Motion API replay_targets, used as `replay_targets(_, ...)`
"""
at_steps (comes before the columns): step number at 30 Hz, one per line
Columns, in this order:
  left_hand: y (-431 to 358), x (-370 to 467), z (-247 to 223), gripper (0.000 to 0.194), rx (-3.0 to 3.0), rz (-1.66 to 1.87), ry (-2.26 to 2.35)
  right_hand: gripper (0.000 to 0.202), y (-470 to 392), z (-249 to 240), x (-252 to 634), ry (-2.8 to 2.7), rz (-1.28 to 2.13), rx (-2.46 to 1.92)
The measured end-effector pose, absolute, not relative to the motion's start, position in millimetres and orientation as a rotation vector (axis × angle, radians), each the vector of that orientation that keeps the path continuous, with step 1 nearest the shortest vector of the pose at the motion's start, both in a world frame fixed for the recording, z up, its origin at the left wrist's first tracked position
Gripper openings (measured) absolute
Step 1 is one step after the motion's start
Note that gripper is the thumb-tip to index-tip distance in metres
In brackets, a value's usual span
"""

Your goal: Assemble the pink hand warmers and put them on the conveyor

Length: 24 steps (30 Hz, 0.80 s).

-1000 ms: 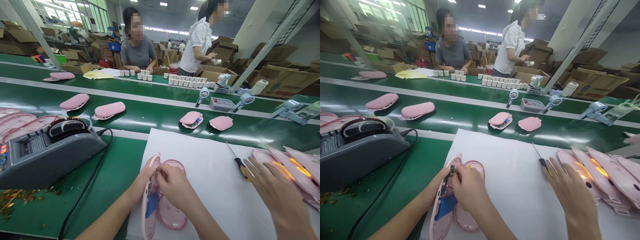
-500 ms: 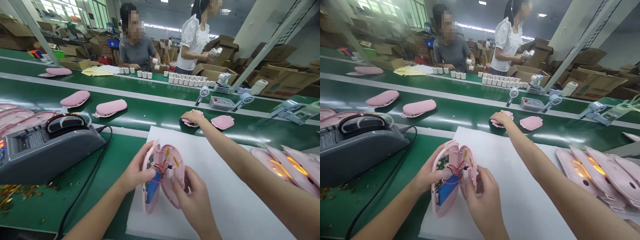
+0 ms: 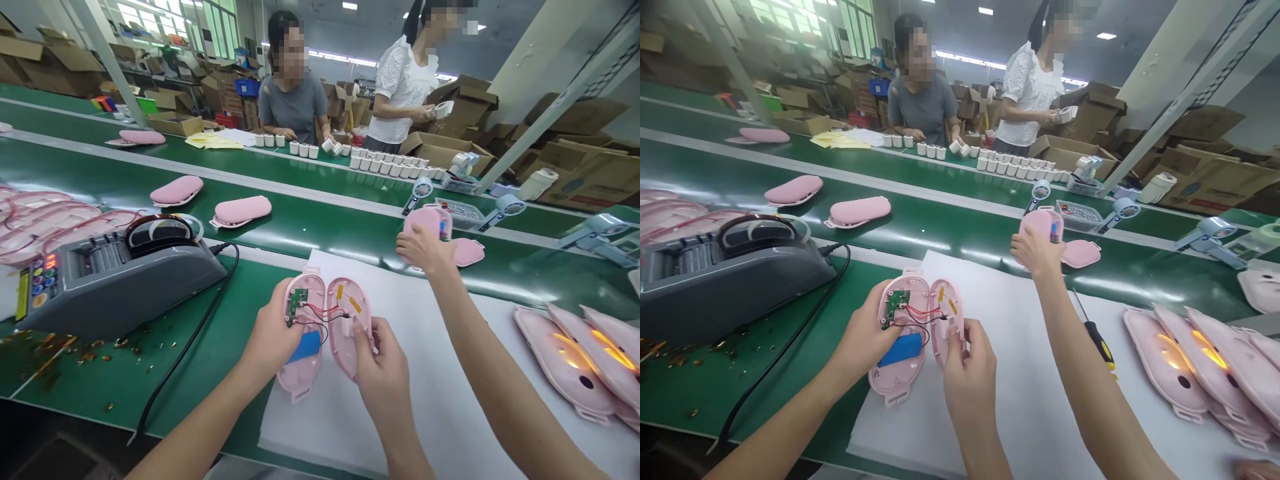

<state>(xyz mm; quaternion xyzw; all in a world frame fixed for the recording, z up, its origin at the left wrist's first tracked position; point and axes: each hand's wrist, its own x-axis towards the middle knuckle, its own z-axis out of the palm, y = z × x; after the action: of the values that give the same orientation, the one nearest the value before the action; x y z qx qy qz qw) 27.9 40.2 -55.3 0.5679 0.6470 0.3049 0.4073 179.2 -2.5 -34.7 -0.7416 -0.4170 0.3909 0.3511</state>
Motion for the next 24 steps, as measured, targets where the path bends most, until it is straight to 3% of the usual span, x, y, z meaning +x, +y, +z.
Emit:
replay_targets(5, 37.4, 35.6, -53.2, 0.053, 1.465, 0.767, 1.660, 0.035, -8.1, -20.1, 168.9, -0.955, 0.995, -1.925)
replay_targets(13, 38.4, 26.8, -51.9, 0.069, 1.402, 0.841, 1.254, 0.046, 4.1, -51.5, 166.1, -0.987, 1.064, -1.757)
replay_targets(19, 38.8, 35.4, -55.7, 0.045, 1.428, 0.904, 1.568, 0.037, 4.5, -51.2, 148.4, -1.021, 1.055, -1.755)
replay_targets(22, 35.8, 39.0, -57.7, 0.049, 1.451, 0.866, 1.653, 0.032, 5.7, -45.2, 144.1, -1.049, 1.181, -1.707)
replay_targets(24, 33.3, 37.8, -59.7, 0.059, 1.505, 0.887, 1.654, 0.042, 5.1, -39.0, 147.4, -1.110, 1.328, -1.664)
